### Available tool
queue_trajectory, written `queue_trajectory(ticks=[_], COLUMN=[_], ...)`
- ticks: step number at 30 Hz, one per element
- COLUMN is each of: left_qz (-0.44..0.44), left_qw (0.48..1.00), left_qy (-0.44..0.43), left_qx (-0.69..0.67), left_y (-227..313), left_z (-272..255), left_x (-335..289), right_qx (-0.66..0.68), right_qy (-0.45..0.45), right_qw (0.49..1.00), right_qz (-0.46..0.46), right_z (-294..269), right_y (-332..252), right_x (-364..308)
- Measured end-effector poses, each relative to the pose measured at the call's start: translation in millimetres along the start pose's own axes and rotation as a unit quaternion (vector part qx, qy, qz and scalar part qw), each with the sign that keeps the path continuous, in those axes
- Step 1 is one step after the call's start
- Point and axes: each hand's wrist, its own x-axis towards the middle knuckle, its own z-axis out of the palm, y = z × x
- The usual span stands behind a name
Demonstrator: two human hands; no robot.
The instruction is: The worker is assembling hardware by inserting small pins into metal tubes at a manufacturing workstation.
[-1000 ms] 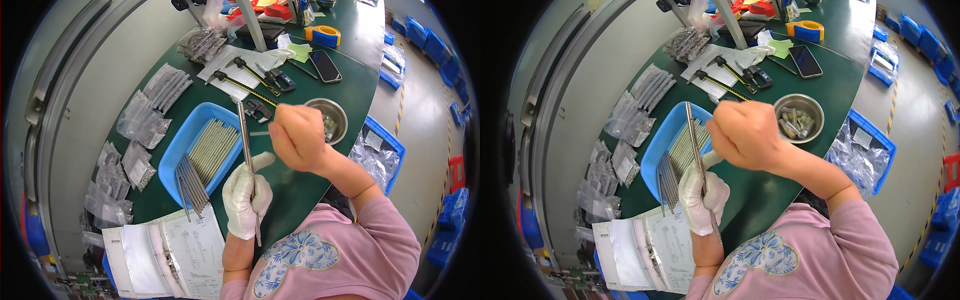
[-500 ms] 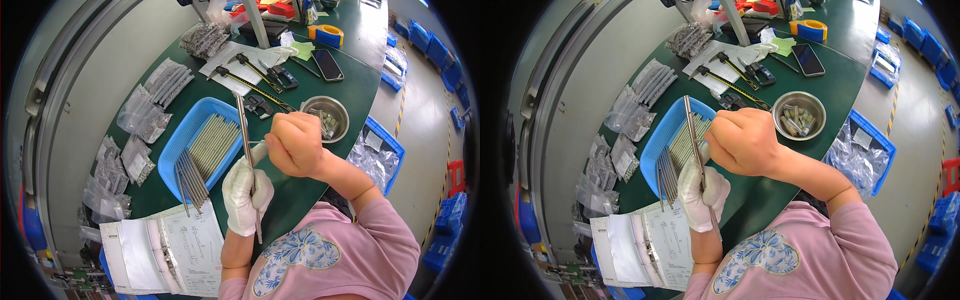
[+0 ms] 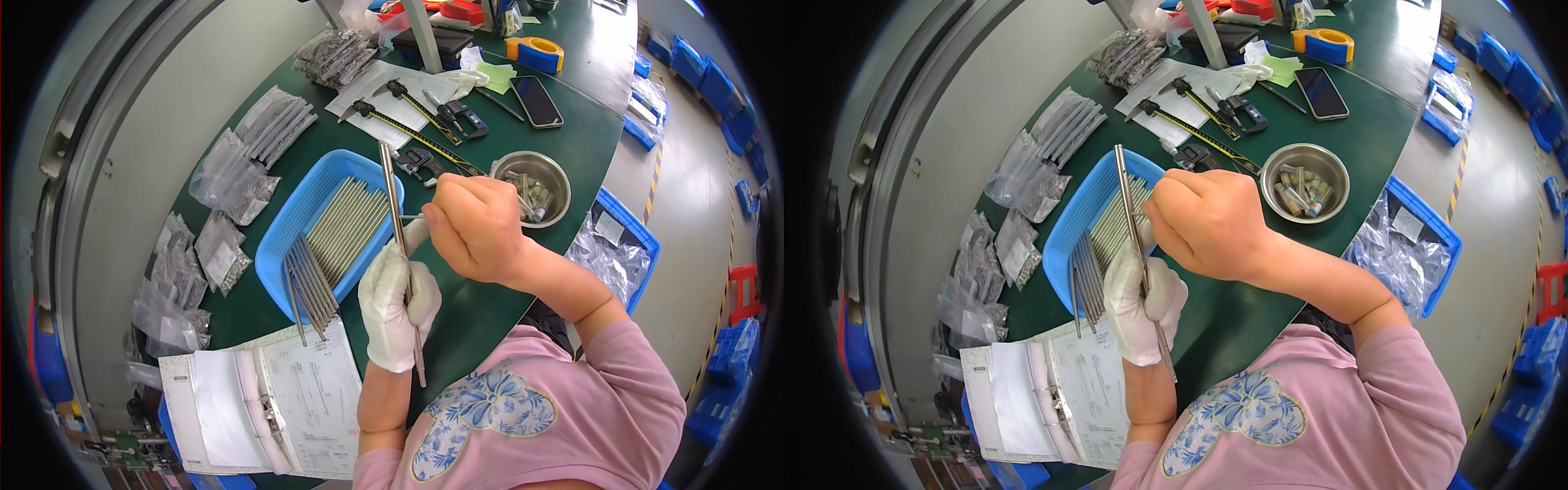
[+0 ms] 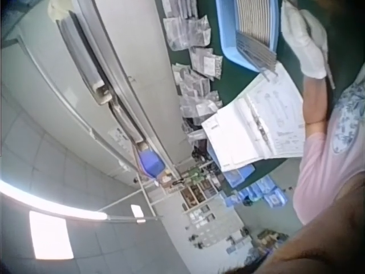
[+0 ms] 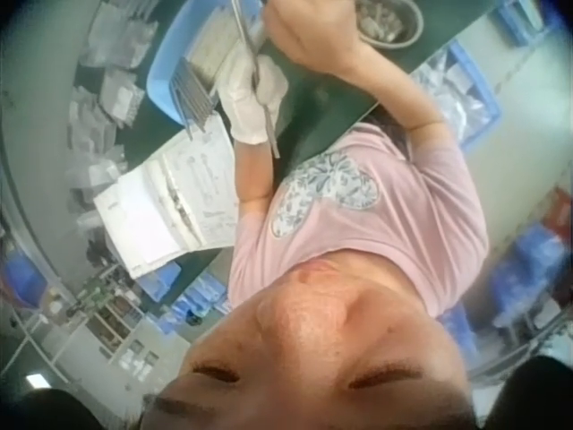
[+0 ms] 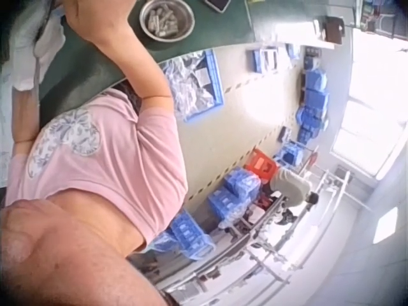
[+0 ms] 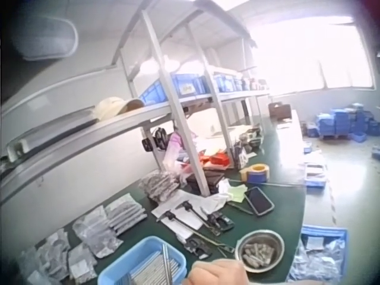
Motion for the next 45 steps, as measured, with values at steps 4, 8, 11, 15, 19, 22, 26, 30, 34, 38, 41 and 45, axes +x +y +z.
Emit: queue_trajectory(ticks=[4, 8, 11, 15, 19, 22, 26, 30, 34, 38, 41, 45], left_qz=[0.001, -0.001, 0.01, 0.005, 0.009, 0.013, 0.019, 0.03, 0.029, 0.05, 0.056, 0.077], left_qw=[0.999, 0.997, 0.997, 0.997, 0.998, 0.998, 0.996, 0.996, 0.995, 0.995, 0.996, 0.992], left_qy=[0.002, 0.003, -0.007, -0.011, -0.001, 0.017, 0.015, 0.056, 0.054, 0.073, 0.057, 0.04], left_qx=[-0.053, -0.071, -0.076, -0.075, -0.068, -0.061, -0.088, -0.055, -0.082, -0.051, -0.035, -0.091], left_y=[1, 5, 3, 5, 5, 3, -1, 2, 4, 3, 4, 7], left_z=[-6, -10, -10, -10, -9, -9, -14, -7, -8, -11, -16, -21], left_x=[2, 6, 4, 3, 6, 4, 7, 6, 7, 10, 10, 11], right_qx=[0.032, 0.069, 0.065, 0.063, 0.041, 0.035, 0.04, 0.024, 0.035, 0.016, 0.038, 0.104], right_qy=[-0.001, -0.062, -0.066, -0.072, -0.063, -0.088, -0.1, -0.081, -0.094, -0.102, -0.121, -0.119], right_qw=[0.999, 0.995, 0.995, 0.995, 0.997, 0.995, 0.994, 0.996, 0.995, 0.994, 0.99, 0.986], right_qz=[-0.021, -0.028, -0.022, -0.032, -0.035, -0.01, -0.01, -0.023, -0.009, -0.024, -0.055, -0.059], right_z=[-3, -1, 4, 3, 4, 4, 3, 6, 8, 10, 2, 8], right_y=[-8, -16, -13, -15, -17, -19, -24, -22, -22, -20, -30, -34], right_x=[-8, -15, -16, -16, -13, -10, -11, -9, -10, -6, -13, -25])
